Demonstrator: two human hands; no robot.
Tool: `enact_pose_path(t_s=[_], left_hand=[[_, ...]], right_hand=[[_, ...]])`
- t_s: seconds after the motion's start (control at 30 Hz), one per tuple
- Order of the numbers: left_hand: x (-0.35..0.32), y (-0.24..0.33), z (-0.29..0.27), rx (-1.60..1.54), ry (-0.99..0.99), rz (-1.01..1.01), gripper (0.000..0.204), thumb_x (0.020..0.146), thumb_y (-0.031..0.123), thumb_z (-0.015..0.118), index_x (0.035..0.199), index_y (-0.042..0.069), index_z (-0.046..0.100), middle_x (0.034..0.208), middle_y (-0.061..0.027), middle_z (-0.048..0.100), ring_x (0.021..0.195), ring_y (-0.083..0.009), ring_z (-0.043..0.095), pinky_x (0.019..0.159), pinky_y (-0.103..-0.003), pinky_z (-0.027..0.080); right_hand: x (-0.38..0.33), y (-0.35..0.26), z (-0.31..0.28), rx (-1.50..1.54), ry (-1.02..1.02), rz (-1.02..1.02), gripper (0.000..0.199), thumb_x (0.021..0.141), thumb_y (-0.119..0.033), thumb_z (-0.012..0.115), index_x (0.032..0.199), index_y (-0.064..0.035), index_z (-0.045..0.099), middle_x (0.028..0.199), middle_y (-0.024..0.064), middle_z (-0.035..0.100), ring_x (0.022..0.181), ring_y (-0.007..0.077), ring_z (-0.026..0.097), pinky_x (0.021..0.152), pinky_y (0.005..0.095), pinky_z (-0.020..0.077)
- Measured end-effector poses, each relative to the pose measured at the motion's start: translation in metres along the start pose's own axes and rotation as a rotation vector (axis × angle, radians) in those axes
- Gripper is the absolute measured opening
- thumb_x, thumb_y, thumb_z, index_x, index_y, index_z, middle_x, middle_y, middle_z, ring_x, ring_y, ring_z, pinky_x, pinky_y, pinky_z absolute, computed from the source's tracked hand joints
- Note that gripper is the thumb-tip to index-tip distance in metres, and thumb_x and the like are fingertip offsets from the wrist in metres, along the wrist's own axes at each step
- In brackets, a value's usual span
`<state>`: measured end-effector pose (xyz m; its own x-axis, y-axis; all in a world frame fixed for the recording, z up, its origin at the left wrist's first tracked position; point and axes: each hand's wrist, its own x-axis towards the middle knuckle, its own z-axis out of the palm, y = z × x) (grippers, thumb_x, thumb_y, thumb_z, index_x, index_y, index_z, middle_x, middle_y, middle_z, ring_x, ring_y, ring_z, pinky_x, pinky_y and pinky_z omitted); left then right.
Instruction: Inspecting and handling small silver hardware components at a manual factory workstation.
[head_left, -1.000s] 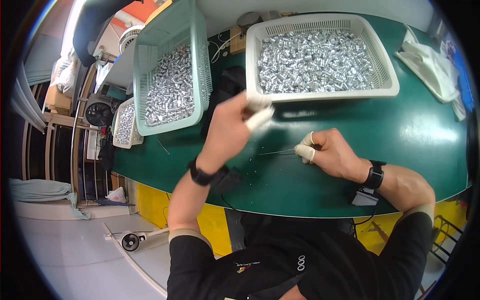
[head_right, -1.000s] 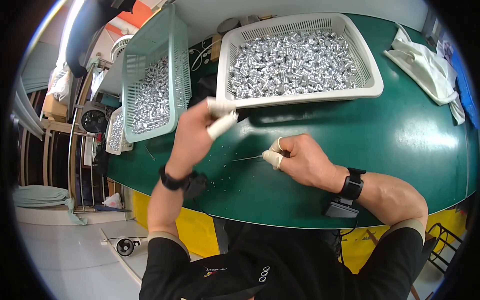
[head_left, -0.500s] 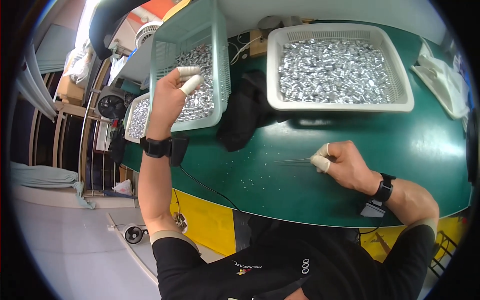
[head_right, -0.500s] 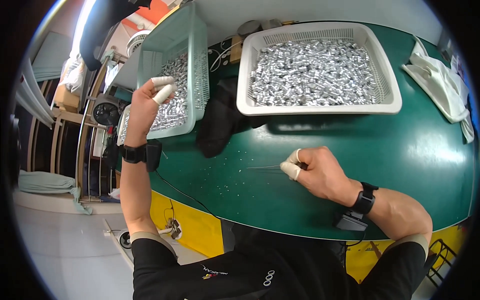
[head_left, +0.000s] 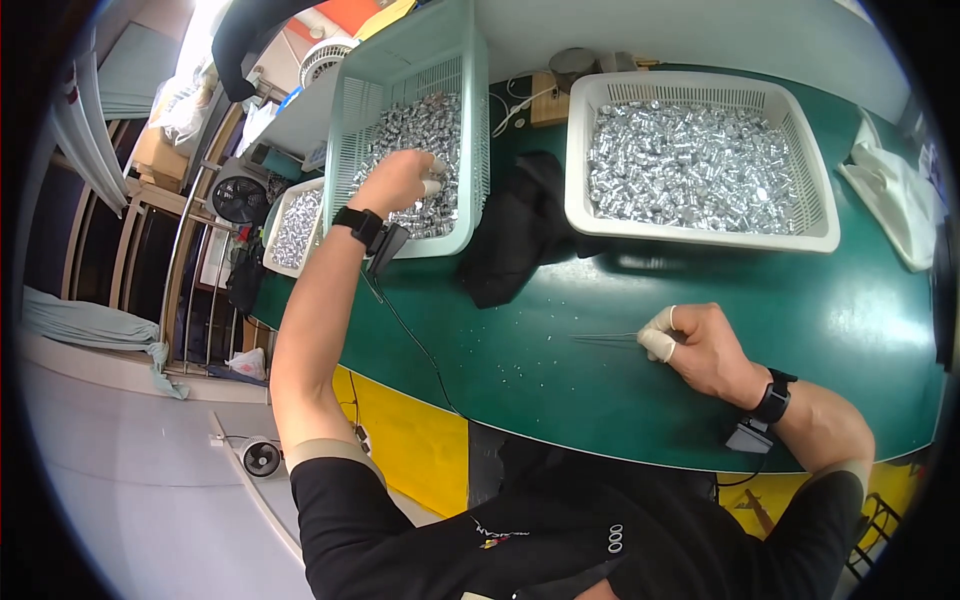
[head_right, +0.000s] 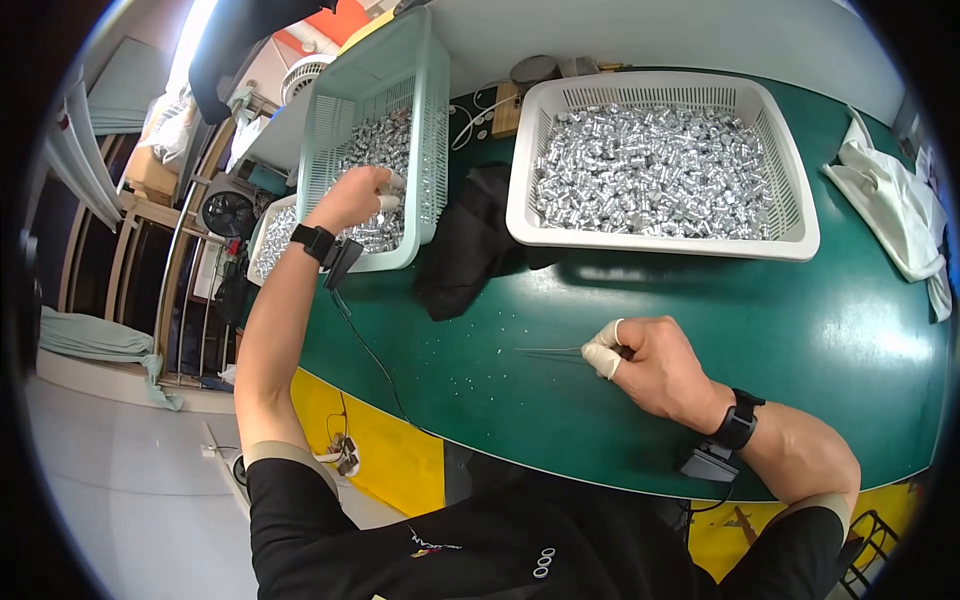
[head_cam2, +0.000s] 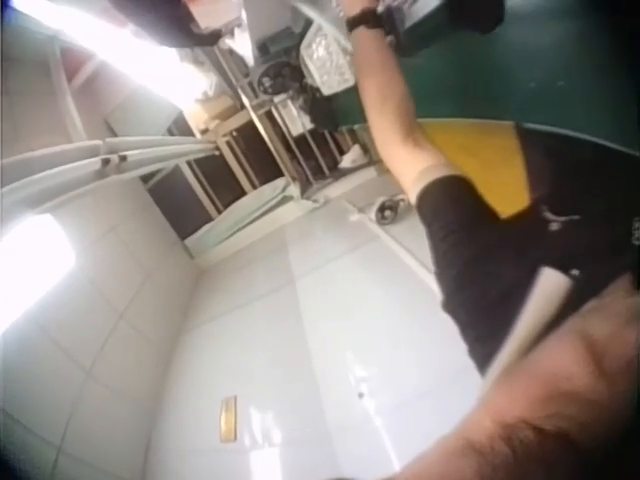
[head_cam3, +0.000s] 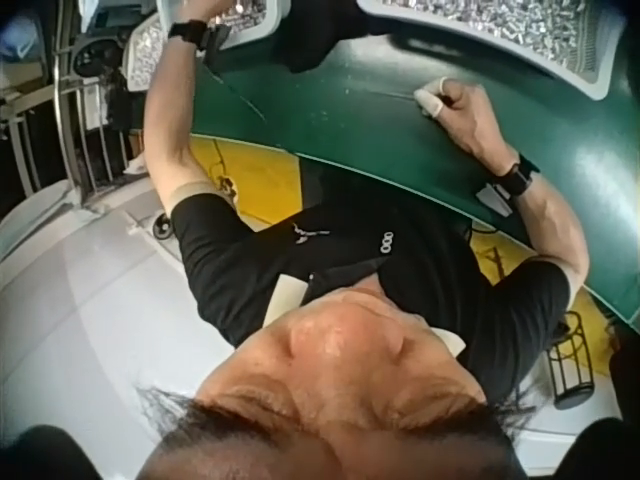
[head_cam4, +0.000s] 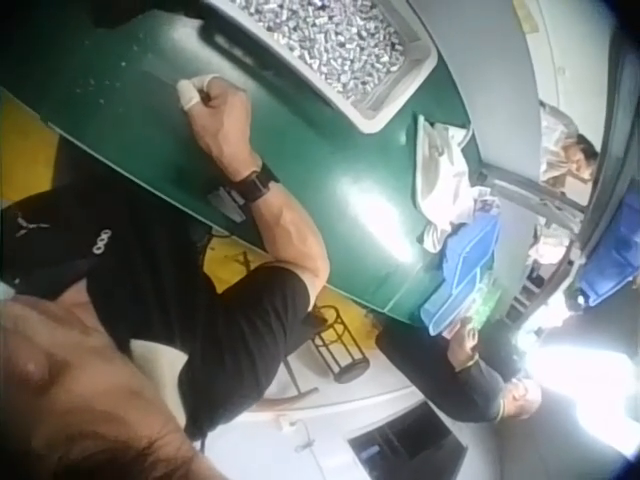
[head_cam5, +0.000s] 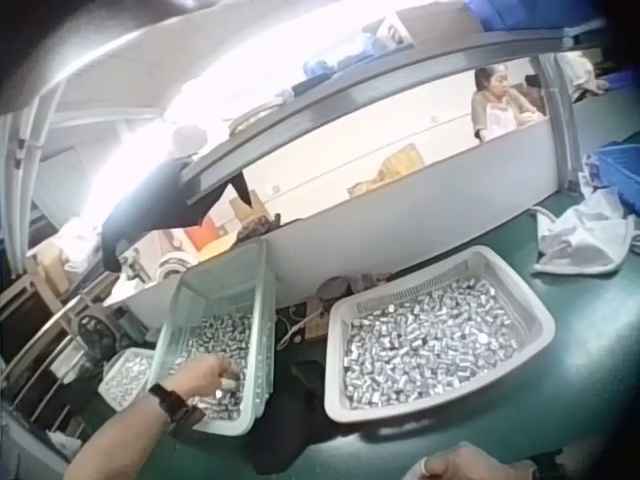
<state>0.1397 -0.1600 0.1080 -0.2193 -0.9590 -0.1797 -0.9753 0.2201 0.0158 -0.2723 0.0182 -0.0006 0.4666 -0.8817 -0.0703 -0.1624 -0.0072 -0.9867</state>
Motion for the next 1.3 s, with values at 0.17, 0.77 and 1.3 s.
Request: enact_pose_path(t_s=[0.17, 0.77, 1.3], left_hand=[[0.000, -0.007, 0.009, -0.026, 0.078, 0.027, 0.023, 0.084, 0.007, 0.072, 0.105, 0.000, 0.069, 0.084, -0.0131, 0.071, 0.077, -0.0218, 0.067, 0.072, -0.035, 0.052], [-0.121, 0.146, 0.059, -1.249, 0.117, 0.193, 0.019, 0.094, -0.003, 0.062, 0.113, -0.001, 0.065, 0.104, -0.0105, 0.071, 0.092, -0.0147, 0.067, 0.083, -0.028, 0.053], [-0.134, 0.224, 0.099, -0.520, 0.067, 0.723, 0.039, 0.074, 0.015, 0.081, 0.110, 0.006, 0.069, 0.099, -0.0094, 0.065, 0.081, -0.0226, 0.062, 0.071, -0.032, 0.053]], right_hand=[[0.001, -0.005, -0.005, -0.060, -0.029, -0.007, 0.023, 0.094, -0.016, 0.069, 0.086, 0.0052, 0.070, 0.073, 0.0066, 0.069, 0.067, 0.0084, 0.059, 0.060, 0.0261, 0.0486], [0.002, 0.003, -0.003, 0.194, 0.039, 0.070, 0.018, 0.095, -0.013, 0.067, 0.089, 0.0038, 0.069, 0.075, 0.0055, 0.068, 0.068, 0.0081, 0.060, 0.062, 0.0240, 0.0493], [0.014, 0.006, -0.015, 0.366, 0.291, 0.141, 0.020, 0.099, -0.019, 0.063, 0.096, -0.0006, 0.069, 0.077, 0.0023, 0.067, 0.067, 0.0050, 0.057, 0.060, 0.0194, 0.0446]])
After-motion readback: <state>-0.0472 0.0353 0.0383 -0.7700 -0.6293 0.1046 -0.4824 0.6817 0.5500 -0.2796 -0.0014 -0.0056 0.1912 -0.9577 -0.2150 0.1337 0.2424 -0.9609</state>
